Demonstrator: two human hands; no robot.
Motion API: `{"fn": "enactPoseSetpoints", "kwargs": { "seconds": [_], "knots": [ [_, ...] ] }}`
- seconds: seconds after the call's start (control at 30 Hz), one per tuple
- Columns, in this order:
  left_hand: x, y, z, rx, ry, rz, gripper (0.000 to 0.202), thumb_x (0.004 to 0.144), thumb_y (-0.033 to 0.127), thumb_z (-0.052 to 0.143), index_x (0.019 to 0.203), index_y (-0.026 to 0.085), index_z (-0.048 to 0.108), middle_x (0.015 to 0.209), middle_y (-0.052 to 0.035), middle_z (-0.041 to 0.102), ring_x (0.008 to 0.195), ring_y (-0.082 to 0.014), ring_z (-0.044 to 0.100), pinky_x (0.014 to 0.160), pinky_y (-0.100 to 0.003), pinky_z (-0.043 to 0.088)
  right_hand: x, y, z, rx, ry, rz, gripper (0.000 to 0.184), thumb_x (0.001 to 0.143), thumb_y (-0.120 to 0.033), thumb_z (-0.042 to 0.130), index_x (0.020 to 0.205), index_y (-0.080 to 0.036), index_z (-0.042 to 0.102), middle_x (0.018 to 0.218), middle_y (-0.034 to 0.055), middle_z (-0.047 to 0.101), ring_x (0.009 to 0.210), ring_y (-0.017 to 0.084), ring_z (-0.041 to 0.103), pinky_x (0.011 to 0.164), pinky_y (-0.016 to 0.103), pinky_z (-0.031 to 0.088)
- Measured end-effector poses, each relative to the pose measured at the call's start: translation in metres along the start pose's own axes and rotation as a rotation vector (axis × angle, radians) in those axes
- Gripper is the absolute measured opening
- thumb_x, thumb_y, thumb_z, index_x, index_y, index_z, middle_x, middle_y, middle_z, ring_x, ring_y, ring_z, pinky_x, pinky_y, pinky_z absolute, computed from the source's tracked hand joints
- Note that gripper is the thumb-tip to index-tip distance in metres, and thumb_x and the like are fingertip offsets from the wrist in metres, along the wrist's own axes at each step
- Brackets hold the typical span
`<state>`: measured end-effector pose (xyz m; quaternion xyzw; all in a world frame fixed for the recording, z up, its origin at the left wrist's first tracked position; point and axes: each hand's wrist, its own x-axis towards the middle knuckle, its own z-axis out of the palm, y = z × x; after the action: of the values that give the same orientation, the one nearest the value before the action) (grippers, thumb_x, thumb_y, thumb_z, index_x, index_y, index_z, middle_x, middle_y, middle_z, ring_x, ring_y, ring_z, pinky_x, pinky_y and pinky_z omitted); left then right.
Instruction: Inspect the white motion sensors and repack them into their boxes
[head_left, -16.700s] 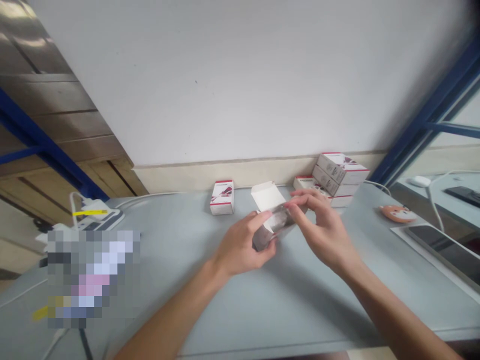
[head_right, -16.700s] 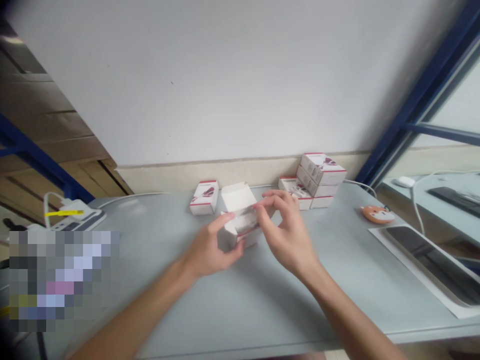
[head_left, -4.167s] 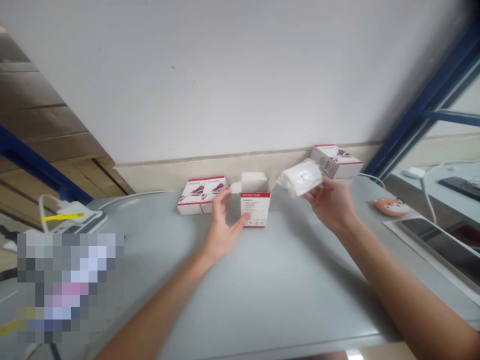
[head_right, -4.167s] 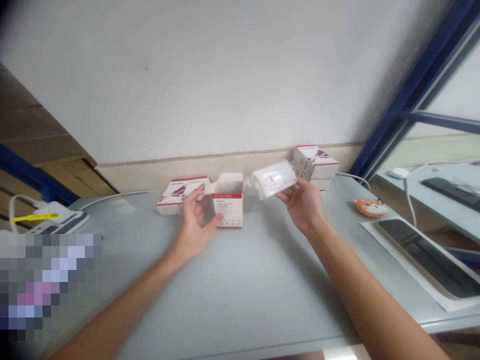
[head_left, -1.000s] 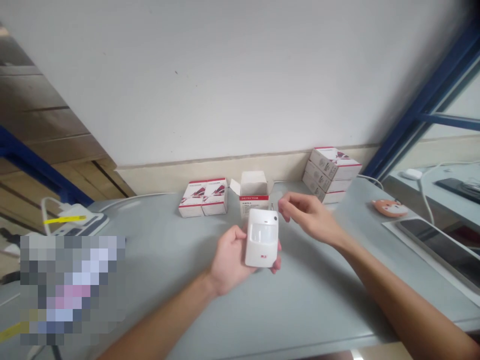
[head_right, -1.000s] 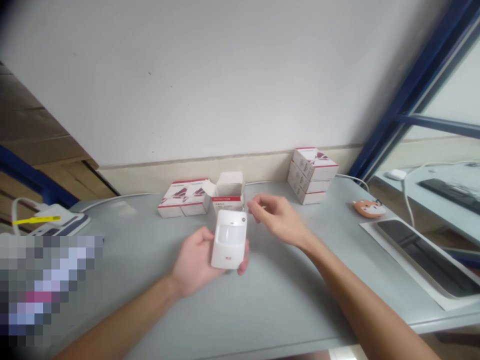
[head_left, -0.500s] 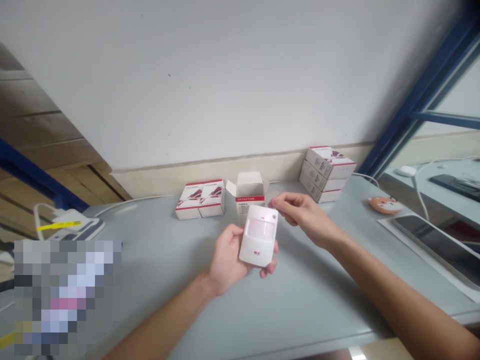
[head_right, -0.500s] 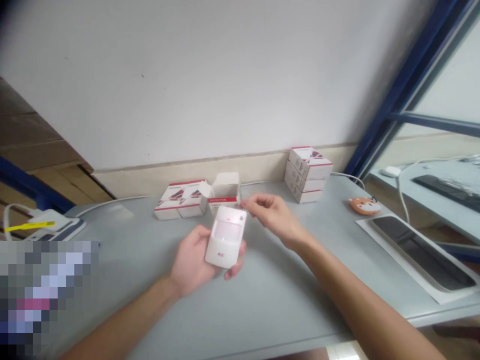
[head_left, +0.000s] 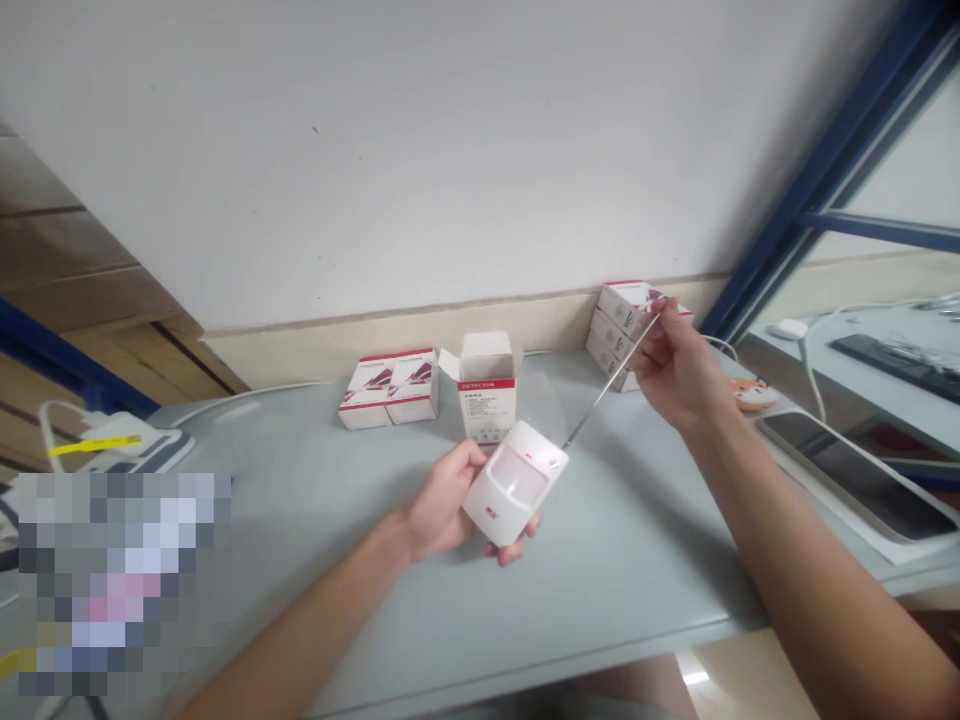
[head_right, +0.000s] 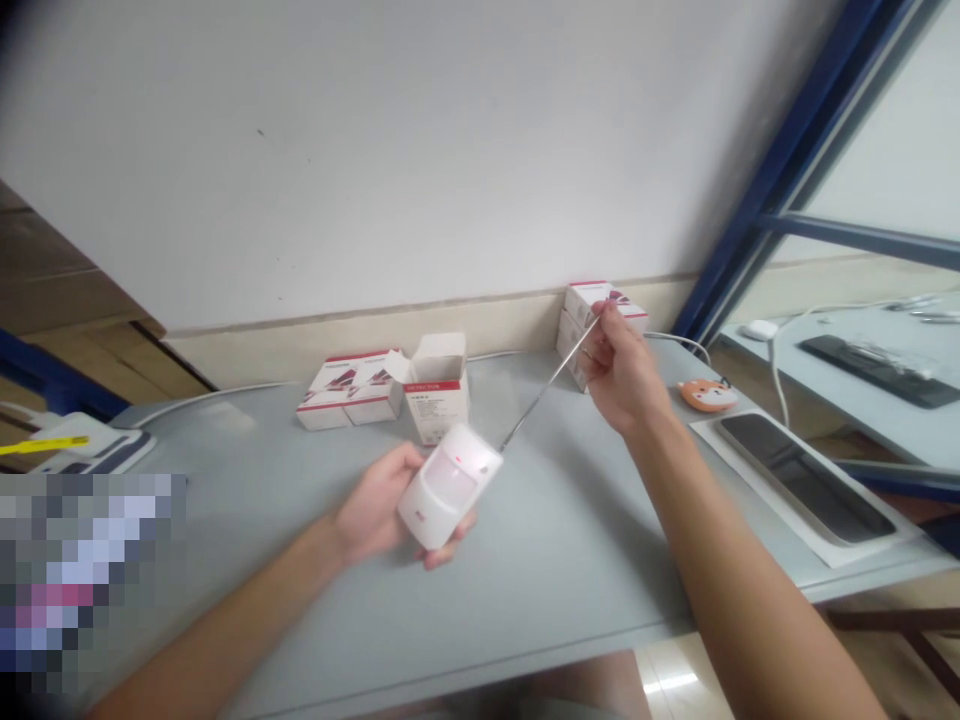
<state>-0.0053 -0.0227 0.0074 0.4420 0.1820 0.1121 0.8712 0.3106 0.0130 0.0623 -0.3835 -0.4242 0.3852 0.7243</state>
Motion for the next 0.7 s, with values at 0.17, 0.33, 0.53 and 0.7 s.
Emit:
{"fn": "enactPoseSetpoints", "kwargs": {
  "seconds": [0.17, 0.33, 0.53, 0.7],
  "knots": [
    [0.0, -0.003, -0.001, 0.011, -0.038, -0.078, 0.049, 0.088, 0.051, 0.034, 0.103, 0.014, 0.061, 0.081, -0.011, 0.07, 0.057, -0.024, 0.063, 0.059, -0.036, 0.041, 0.008, -0.011, -0.022, 0.047, 0.0, -0.059, 0.042, 0.085, -0.058, 0.083, 0.078, -0.028, 0.054, 0.066, -0.0068, 0.025, 0.054, 0.014, 0.011, 0.049, 0.031, 0.012],
    [-0.001, -0.004, -0.003, 0.016, -0.045, -0.088, 0.05, 0.088, 0.05, 0.034, 0.102, 0.013, 0.064, 0.083, -0.0111, 0.07, 0.058, -0.0243, 0.063, 0.063, -0.038, 0.043, 0.011, -0.006, -0.031, -0.026, 0.028, -0.066, 0.043, 0.088, -0.065, 0.075, 0.079, -0.029, 0.054, 0.065, -0.0064, 0.023, 0.053, 0.015, 0.011, 0.047, 0.031, 0.012],
    [0.0, -0.007, -0.009, 0.0, -0.028, -0.052, 0.053, 0.088, 0.049, 0.033, 0.108, 0.01, 0.063, 0.086, -0.013, 0.072, 0.059, -0.024, 0.065, 0.063, -0.038, 0.043, 0.004, 0.005, -0.013, 0.073, 0.038, 0.033, 0.047, 0.077, -0.069, 0.085, 0.092, -0.028, 0.066, 0.073, -0.0058, 0.045, 0.052, 0.009, 0.027, 0.043, 0.026, 0.026],
    [0.001, -0.006, -0.007, 0.005, -0.019, -0.029, 0.053, 0.088, 0.047, 0.033, 0.107, 0.009, 0.064, 0.089, -0.0153, 0.073, 0.061, -0.0251, 0.066, 0.064, -0.037, 0.041, -0.005, 0.005, -0.002, 0.086, 0.002, 0.099, 0.042, 0.072, -0.051, 0.096, 0.086, -0.024, 0.067, 0.078, -0.0044, 0.053, 0.056, 0.007, 0.037, 0.043, 0.022, 0.035]
  ]
}}
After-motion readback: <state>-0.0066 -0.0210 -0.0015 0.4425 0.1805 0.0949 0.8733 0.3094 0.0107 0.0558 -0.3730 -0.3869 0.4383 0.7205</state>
